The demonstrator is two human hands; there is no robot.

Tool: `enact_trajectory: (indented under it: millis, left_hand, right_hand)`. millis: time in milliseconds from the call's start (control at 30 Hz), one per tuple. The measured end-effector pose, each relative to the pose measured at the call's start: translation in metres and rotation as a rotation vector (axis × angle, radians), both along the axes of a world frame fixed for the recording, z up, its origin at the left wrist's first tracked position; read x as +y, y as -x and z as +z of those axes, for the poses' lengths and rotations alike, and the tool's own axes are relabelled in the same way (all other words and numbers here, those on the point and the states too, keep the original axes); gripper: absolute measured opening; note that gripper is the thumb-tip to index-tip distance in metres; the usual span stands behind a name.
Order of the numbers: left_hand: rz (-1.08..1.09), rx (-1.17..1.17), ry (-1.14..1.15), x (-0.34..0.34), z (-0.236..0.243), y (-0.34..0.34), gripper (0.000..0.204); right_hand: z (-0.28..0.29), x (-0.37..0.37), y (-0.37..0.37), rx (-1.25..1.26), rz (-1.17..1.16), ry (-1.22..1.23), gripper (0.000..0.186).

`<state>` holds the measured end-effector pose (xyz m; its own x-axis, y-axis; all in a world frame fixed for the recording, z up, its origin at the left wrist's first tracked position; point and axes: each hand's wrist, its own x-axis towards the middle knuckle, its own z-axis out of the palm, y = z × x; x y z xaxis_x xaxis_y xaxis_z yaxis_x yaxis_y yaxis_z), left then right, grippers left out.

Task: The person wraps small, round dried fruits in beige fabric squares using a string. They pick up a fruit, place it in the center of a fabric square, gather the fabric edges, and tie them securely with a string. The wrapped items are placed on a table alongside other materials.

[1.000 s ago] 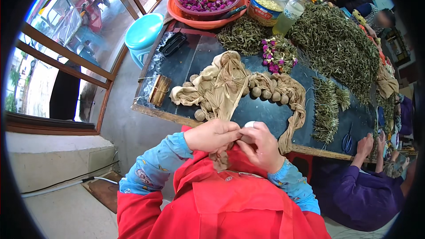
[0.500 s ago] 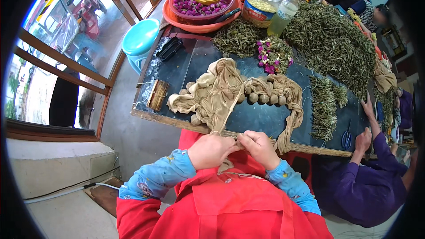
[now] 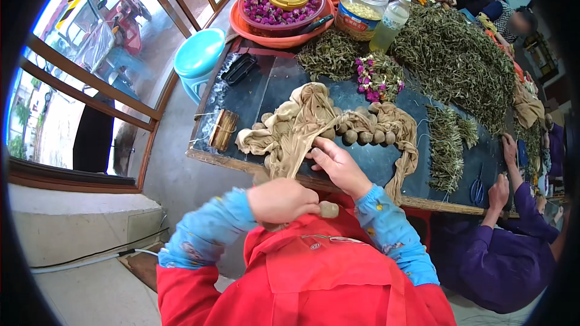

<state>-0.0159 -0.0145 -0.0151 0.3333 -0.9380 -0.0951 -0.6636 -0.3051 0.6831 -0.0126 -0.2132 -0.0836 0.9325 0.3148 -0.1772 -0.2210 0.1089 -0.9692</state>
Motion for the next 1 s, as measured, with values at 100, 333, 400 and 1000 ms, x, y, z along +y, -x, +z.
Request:
enact_trajectory:
  millis: [100,333,400,1000]
  left_hand:
    - [0.417,0.558,-0.048,-0.006,-0.022,0.015,0.022]
    - [0.787,0.99,0.133,-0.024,-0.072,0.056,0.029]
    - [0.745,0.953,0.049,-0.035,-0.071,0.063,0.03]
    - [0.931,1.362,0.159,-0.056,-0.104,0.089,0.035]
  right_hand:
    - [-0.001,-0.01,0.004,0.055,-0.049,0.115,0.037]
    - [0.003,-0.033,0.099,0.341,-0.017,-0.032,0.046]
    - [-0.002,-0.024,0.109,0.521,-0.176,-0.202,0.035]
    - [-0.058,-0.019,0.123,0.509,-0.189,-0.199,0.028]
